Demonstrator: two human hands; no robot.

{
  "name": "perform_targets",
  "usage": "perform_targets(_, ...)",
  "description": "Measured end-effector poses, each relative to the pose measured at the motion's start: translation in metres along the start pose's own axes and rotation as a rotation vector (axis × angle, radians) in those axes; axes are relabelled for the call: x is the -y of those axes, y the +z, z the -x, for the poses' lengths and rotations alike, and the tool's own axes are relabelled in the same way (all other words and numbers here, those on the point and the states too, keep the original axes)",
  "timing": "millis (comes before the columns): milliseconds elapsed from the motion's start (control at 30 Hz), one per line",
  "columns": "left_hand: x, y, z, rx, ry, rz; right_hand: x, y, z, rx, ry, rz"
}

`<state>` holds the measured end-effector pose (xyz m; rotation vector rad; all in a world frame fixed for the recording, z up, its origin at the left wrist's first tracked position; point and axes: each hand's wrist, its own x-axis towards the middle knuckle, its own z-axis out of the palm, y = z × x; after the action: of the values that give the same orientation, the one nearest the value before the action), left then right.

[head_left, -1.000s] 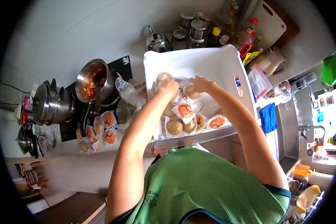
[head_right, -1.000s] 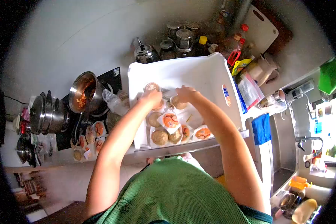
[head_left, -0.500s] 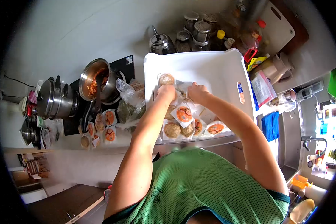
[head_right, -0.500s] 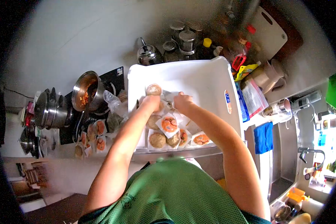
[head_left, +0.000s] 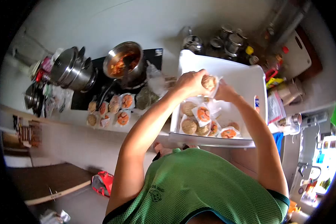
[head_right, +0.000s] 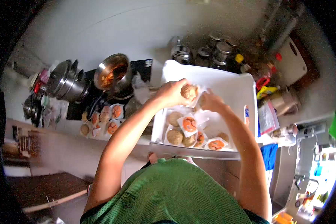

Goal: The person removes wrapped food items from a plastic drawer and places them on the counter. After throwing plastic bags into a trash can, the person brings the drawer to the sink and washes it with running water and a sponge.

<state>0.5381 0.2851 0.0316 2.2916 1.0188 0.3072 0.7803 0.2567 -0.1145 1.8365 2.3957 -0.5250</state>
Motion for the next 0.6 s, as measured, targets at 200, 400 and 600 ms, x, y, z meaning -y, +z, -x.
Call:
perform_targets(200, 0.034, -0.128, 0.142, -0.403, 0.146, 0.283, 0.075, -0.144, 0.016, -0.222, 0.046, -0.566)
perform_targets(400, 0.188, -0.211, 0.284, -0.753, -0.245, 0.368, 0.257, -0.223, -0.028, -0.303, -0.373, -0.645)
perform_targets(600, 0.356, -0.203, 0.386, -0.733, -0.837, -0.203, 0.472, -0.179, -0.173, -0.16, -0.67, -0.091)
